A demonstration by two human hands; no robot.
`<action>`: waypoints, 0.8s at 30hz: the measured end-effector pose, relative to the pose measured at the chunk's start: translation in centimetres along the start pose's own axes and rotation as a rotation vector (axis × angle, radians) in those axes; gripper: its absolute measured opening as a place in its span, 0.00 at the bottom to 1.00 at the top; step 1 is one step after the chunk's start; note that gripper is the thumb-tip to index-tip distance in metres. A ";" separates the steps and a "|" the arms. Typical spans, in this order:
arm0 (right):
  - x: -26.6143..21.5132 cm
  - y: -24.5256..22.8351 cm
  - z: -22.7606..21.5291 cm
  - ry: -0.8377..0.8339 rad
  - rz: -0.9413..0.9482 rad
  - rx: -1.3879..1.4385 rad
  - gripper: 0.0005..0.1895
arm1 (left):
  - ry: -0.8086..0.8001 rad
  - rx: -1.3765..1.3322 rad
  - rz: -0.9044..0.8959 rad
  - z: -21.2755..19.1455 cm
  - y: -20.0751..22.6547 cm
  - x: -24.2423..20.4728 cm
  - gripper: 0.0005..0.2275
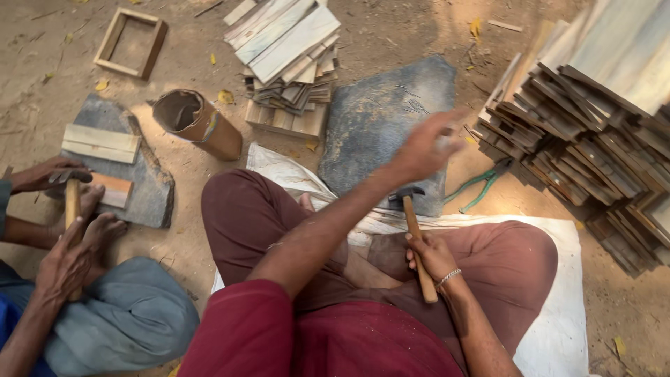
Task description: The person sits on the ground and uses a hammer to drive nails into small wooden planks, assembling them into rectangular frames. The person repeatedly picks up planks, aligns them, hammers nails, and stacks the finished frames.
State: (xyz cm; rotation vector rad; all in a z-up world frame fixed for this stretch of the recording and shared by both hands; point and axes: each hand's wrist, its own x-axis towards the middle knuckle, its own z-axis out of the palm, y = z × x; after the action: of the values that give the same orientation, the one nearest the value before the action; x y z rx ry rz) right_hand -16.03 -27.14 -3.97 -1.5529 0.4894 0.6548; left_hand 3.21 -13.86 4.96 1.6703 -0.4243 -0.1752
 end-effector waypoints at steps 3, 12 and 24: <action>0.0 -0.8 0.1 0.283 -0.347 -0.472 0.25 | 0.279 0.461 -0.036 -9.5 -1.9 -2.9 0.29; 13.6 -17.5 3.4 0.082 -1.004 -0.768 0.35 | 0.763 0.772 -0.092 -28.7 -9.9 -2.8 0.62; 32.5 -39.0 16.3 -0.178 -0.741 -0.668 0.42 | 0.822 0.696 -0.185 -29.6 -13.4 -0.4 0.65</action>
State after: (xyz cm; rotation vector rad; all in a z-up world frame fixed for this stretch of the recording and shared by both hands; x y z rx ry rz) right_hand 31.93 -4.96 3.20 -2.0945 -0.4928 0.3707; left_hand 15.67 14.79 -3.80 2.2729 0.3399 0.5775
